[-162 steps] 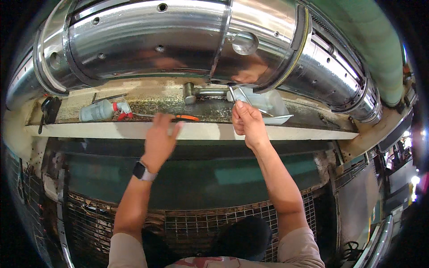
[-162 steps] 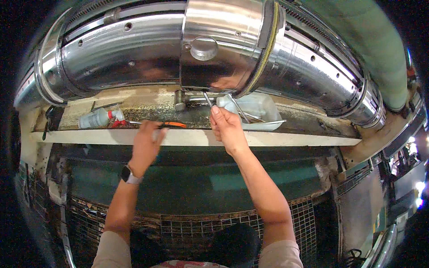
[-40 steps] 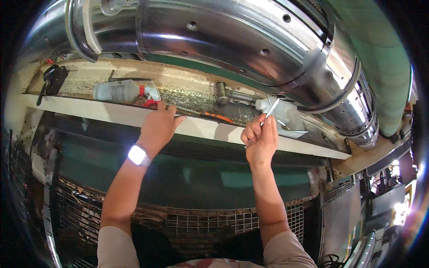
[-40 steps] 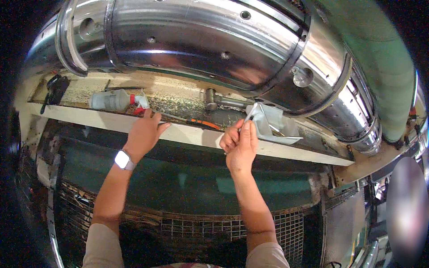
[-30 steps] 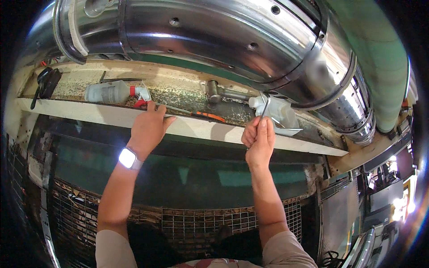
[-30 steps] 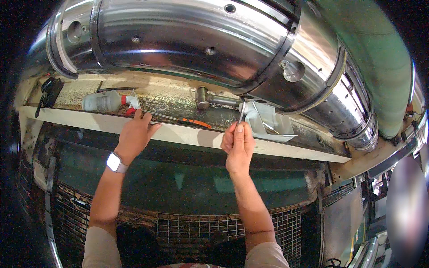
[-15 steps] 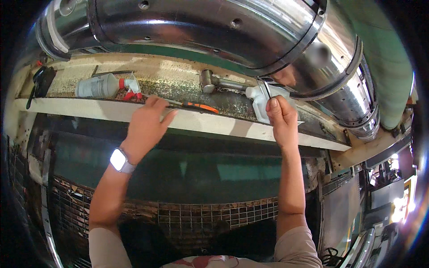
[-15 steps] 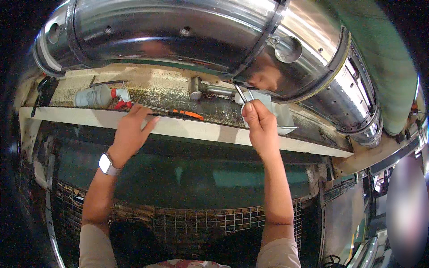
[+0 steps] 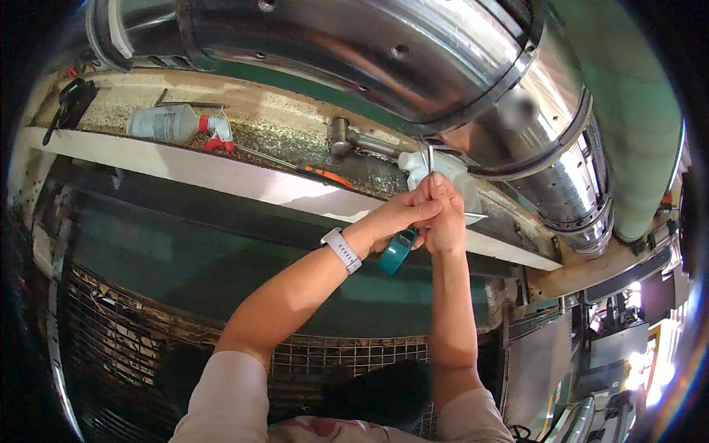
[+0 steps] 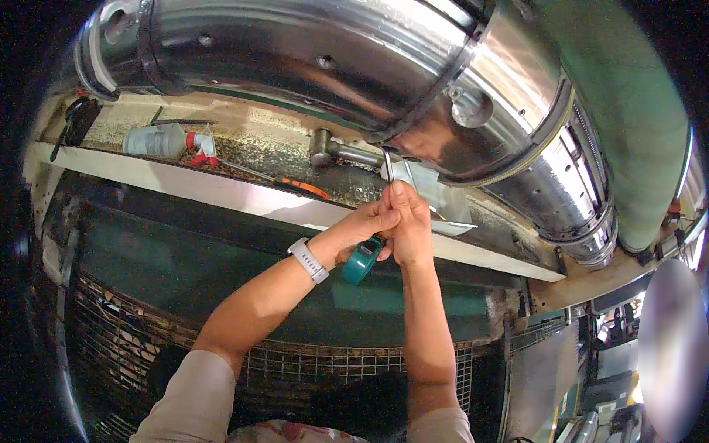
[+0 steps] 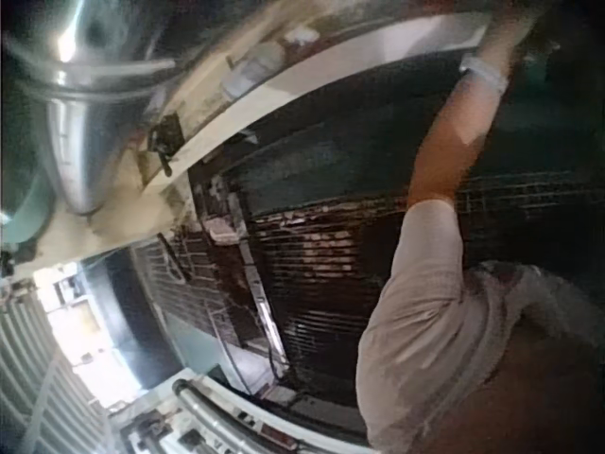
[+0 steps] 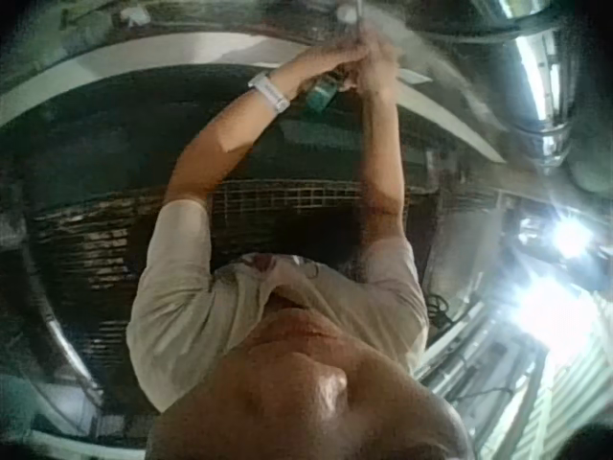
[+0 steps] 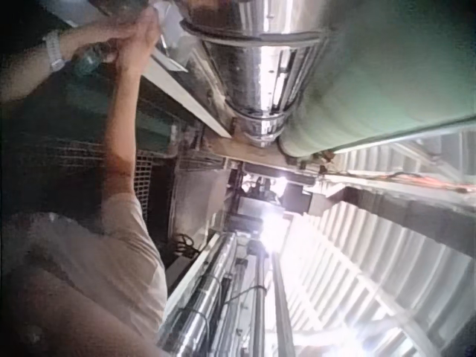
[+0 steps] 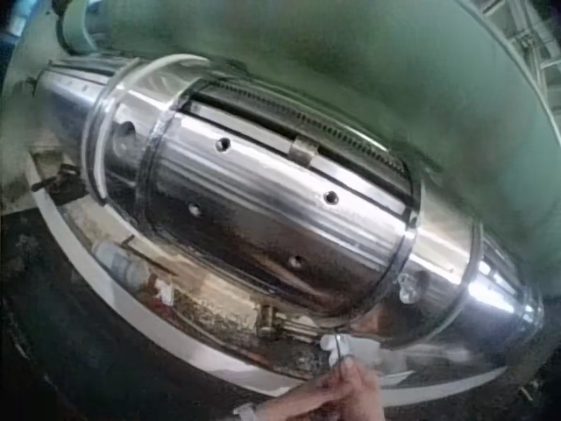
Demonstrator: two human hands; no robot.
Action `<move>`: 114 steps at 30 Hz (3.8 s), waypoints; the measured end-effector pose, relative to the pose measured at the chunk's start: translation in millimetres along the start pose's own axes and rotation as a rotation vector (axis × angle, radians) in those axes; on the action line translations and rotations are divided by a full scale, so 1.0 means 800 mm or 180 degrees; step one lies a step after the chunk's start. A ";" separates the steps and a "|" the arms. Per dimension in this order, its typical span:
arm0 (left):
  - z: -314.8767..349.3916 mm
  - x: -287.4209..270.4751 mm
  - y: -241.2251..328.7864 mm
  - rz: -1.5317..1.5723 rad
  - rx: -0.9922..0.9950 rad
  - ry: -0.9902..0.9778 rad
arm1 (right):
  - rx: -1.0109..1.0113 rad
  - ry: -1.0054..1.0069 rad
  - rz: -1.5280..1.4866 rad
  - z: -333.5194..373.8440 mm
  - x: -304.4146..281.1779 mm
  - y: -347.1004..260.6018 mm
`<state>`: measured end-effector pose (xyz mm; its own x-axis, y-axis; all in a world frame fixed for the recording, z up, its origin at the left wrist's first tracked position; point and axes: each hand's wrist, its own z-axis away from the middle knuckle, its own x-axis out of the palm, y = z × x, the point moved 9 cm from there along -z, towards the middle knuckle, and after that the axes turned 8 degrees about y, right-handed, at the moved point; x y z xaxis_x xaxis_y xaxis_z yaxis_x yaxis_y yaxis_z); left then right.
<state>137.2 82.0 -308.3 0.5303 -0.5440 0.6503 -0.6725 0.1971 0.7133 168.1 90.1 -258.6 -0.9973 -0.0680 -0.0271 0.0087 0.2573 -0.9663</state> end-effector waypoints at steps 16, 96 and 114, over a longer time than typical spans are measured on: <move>-0.002 -0.014 -0.005 -0.0641 -0.0119 0.0049 | -0.0083 0.0244 0.0226 0.006 0.000 -0.007; 0.286 -0.180 0.329 -0.0501 0.2252 0.2279 | -0.3359 -0.0715 0.0960 0.034 0.362 -0.158; 0.306 -0.151 0.347 -0.0328 0.2409 0.1988 | -0.3200 -0.0194 0.1873 0.038 0.380 -0.179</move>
<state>-240.0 2.9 -253.0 0.6357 0.0421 0.7708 -0.6451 -0.5194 0.5604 -134.4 2.8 -136.0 -0.8531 0.2770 -0.4422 0.3801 0.9105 -0.1629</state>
